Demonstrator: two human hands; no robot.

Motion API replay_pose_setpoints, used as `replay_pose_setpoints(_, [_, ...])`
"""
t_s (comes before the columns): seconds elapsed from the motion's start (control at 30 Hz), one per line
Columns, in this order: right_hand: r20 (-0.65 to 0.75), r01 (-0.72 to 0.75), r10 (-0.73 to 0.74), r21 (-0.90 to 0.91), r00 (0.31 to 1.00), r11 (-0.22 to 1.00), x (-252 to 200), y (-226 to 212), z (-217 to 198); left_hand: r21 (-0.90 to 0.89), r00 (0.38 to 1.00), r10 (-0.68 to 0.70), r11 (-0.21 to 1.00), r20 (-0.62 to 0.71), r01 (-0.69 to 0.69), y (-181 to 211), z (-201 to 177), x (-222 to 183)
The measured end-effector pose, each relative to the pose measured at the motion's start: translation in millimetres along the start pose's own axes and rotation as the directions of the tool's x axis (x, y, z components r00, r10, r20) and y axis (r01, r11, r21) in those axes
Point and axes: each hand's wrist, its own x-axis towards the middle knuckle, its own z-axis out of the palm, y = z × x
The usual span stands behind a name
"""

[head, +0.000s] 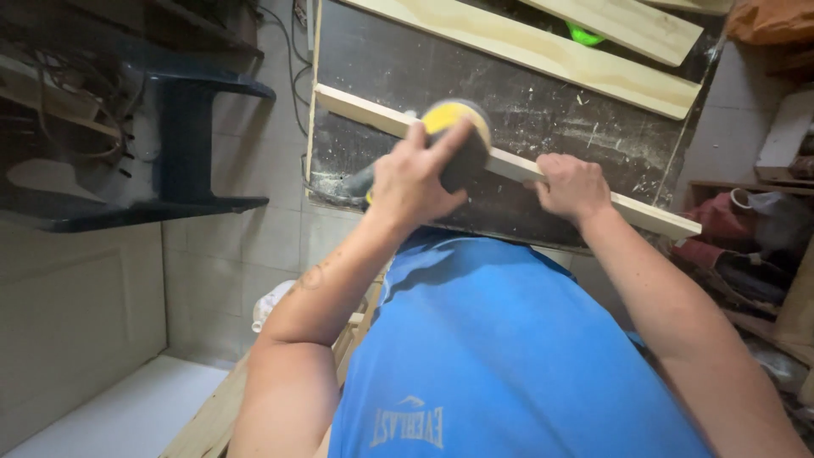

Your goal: Sanding multiple wooden strips using an orbital sander on a workbench to smooth the surfaces and edges.

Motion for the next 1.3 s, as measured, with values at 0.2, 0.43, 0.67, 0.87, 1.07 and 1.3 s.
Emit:
replay_pose_setpoints(0.2, [-0.023,0.007,-0.008,-0.045,1.0,0.999,-6,-7,-6,0.021,0.998,0.036,0.999,0.044,-0.037,-5,-8,-2])
replay_pose_setpoints(0.43, [-0.263,0.121,-0.177,-0.218,0.948,0.968,-12,-9,11,0.01,0.9,-0.331,0.94,0.285,0.342,-76,-84,29])
replay_pose_setpoints(0.67, [-0.306,0.105,-0.173,-0.228,0.936,0.968,-15,-16,12,0.085,0.866,-0.44,0.897,0.237,0.433,-128,-110,49])
replay_pose_setpoints(0.87, [-0.318,0.093,-0.165,-0.231,0.934,0.968,-11,-15,15,0.104,0.842,-0.404,0.913,0.356,0.395,-81,-93,71])
replay_pose_setpoints(1.07, [-0.433,0.089,-0.183,-0.228,0.883,0.97,-10,-14,25,0.018,0.83,-0.265,0.955,0.491,0.295,19,-77,78])
replay_pose_setpoints(1.3, [-0.451,0.064,-0.18,-0.261,0.874,0.963,-14,-21,13,-0.12,0.934,0.065,0.992,0.351,-0.024,56,-31,39])
